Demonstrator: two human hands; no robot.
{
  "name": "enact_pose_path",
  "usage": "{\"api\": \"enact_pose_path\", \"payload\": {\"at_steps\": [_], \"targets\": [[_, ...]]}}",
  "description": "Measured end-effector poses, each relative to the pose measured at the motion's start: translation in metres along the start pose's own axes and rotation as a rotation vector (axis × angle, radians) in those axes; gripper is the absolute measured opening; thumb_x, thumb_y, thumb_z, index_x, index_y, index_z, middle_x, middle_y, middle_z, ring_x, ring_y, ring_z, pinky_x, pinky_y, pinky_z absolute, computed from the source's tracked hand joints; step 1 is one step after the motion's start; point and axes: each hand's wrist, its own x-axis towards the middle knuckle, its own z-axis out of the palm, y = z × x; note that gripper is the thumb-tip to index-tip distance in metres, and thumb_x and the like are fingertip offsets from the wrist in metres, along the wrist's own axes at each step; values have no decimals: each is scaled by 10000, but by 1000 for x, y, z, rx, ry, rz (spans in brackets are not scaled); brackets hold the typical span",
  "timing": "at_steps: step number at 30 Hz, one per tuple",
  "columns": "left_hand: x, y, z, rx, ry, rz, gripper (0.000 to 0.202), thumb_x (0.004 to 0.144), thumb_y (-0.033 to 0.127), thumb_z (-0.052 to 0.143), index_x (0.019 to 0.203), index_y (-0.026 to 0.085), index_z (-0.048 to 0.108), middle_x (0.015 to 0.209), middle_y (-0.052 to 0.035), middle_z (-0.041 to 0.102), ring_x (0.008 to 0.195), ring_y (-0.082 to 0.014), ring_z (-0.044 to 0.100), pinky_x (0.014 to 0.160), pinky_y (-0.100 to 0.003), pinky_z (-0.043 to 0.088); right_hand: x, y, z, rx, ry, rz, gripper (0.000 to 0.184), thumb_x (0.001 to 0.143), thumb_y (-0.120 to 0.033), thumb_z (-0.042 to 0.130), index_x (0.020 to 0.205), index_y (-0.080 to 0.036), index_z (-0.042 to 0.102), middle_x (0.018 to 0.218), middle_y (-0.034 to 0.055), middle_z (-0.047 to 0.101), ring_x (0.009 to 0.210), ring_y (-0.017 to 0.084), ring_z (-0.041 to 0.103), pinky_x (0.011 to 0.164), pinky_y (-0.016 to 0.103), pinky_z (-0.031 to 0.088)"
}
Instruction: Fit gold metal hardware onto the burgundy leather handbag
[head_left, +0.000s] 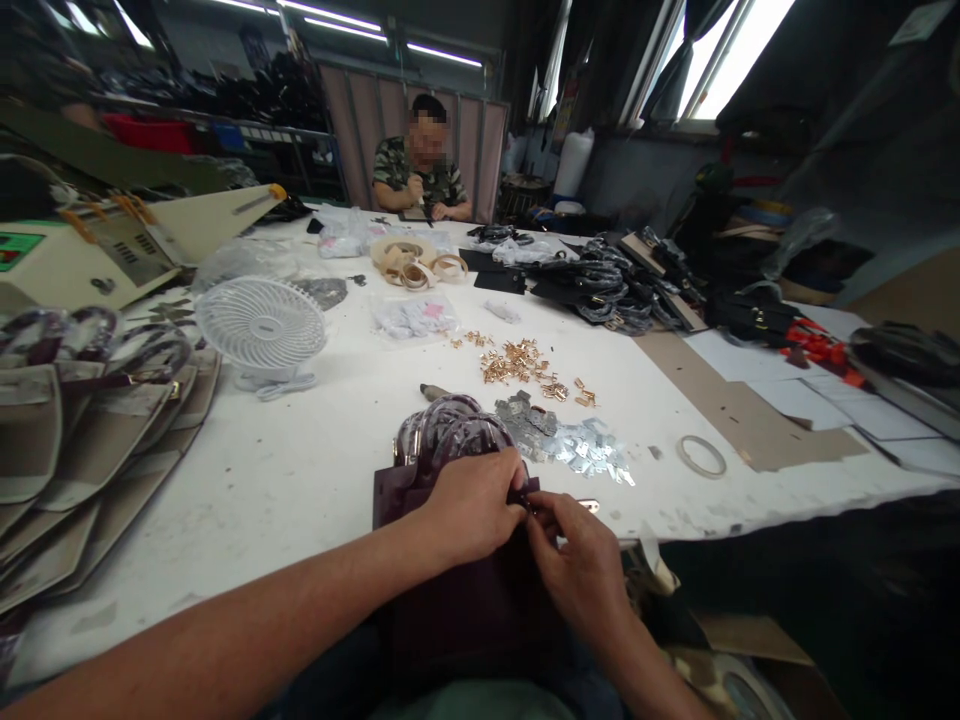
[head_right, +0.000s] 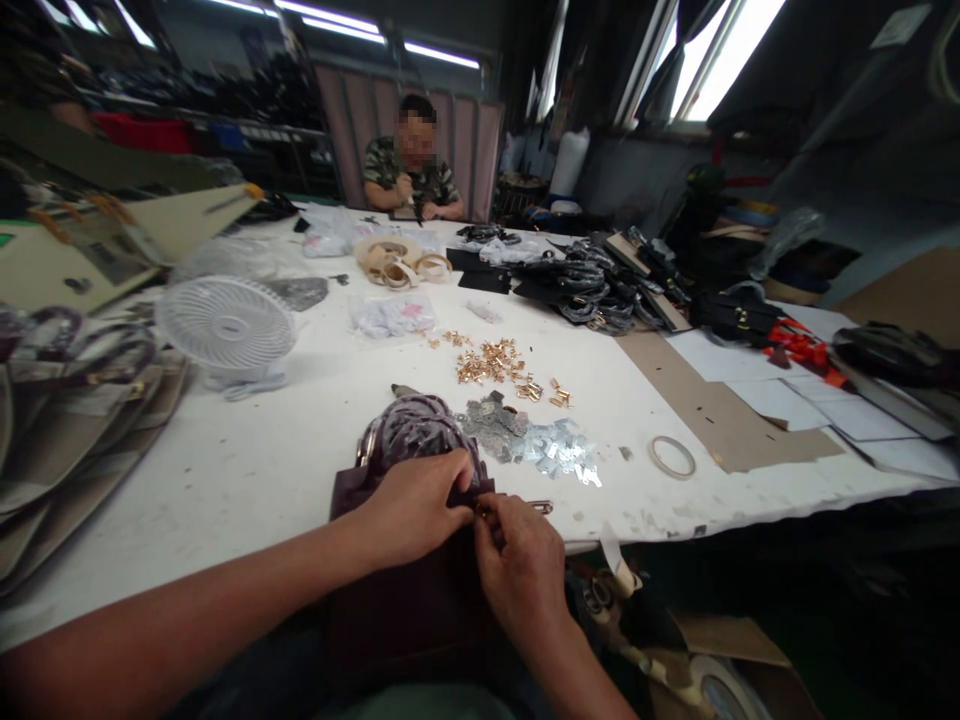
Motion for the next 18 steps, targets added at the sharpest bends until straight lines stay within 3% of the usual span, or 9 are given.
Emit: {"api": "enact_pose_path", "payload": {"at_steps": [6,14,18], "targets": [[2,-2,8,-97,72,-39,117,761,208,611,777,248,502,740,31,636,702,-188,580,621,-300,291,6,-3,-7,42,-99,85,172,916,-250,592,1062,-279,677,810,-18,696,704,171,642,637,274,474],[5,-2,4,-199,99,-60,145,737,158,590,719,231,467,671,45,571,643,-156,511,607,-295,282,13,-5,-11,75,-149,102,161,861,-226,599,995,-277,673,752,-32,670,646,157,608,553,248,434],[5,1,5,-256,107,-44,166,736,141,578,700,228,441,658,47,546,632,-147,491,609,-296,287,17,-6,-14,40,-159,74,171,861,-219,598,1003,-275,675,743,-32,674,663,163,615,579,256,436]]}}
